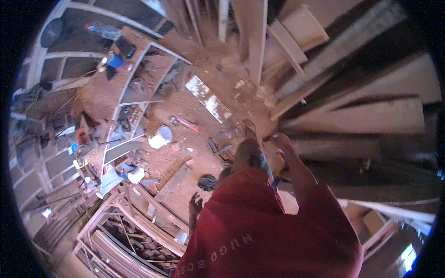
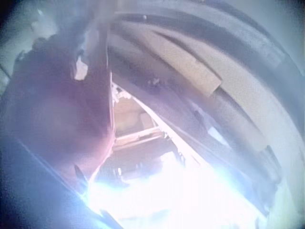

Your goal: The person walks through a cluttered workshop and picks up a metal frame tool. They then handle several pieces of light-colored wood, aligning them on a workbench and using a clamp to secure them together. The person adjusts the wood pieces and the clamp, preparing them for further assembly.

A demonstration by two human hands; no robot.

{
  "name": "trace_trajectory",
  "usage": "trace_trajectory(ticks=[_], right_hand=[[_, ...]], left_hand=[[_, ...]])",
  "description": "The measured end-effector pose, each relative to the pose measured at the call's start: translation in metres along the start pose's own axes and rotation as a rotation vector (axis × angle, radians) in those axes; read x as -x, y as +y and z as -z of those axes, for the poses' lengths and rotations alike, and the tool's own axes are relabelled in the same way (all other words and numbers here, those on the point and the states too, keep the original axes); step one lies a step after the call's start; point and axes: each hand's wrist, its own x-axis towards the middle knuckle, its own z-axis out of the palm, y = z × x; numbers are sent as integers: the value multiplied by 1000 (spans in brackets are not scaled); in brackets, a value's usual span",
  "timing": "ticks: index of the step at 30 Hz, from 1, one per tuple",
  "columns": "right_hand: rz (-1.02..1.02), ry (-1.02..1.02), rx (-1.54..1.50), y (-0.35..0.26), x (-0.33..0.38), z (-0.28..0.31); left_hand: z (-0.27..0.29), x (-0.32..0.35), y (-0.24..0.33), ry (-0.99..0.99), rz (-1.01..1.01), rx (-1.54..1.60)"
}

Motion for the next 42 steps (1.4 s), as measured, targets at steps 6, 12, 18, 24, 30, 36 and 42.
trace_trajectory(ticks=[6,12,18,24,30,36,42], right_hand=[[-106,54,155,32,9,-43],[-36,54,206,15,72,-74],[49,31,201,5,149,-124],[-19,-94,380,14,240,-188],[127,-193,742,37,294,-231],[77,-413,538,25,267,-301],[348,-594,800,-55,258,-381]], left_hand=[[-16,21,108,-3,-139,-2],[0,42,45,11,-191,49],[1,74,-147,58,-113,444],[-28,127,-354,168,19,418],[-62,180,-450,113,15,363],[-70,239,-523,378,-3,624],[-35,267,-465,655,106,763]])
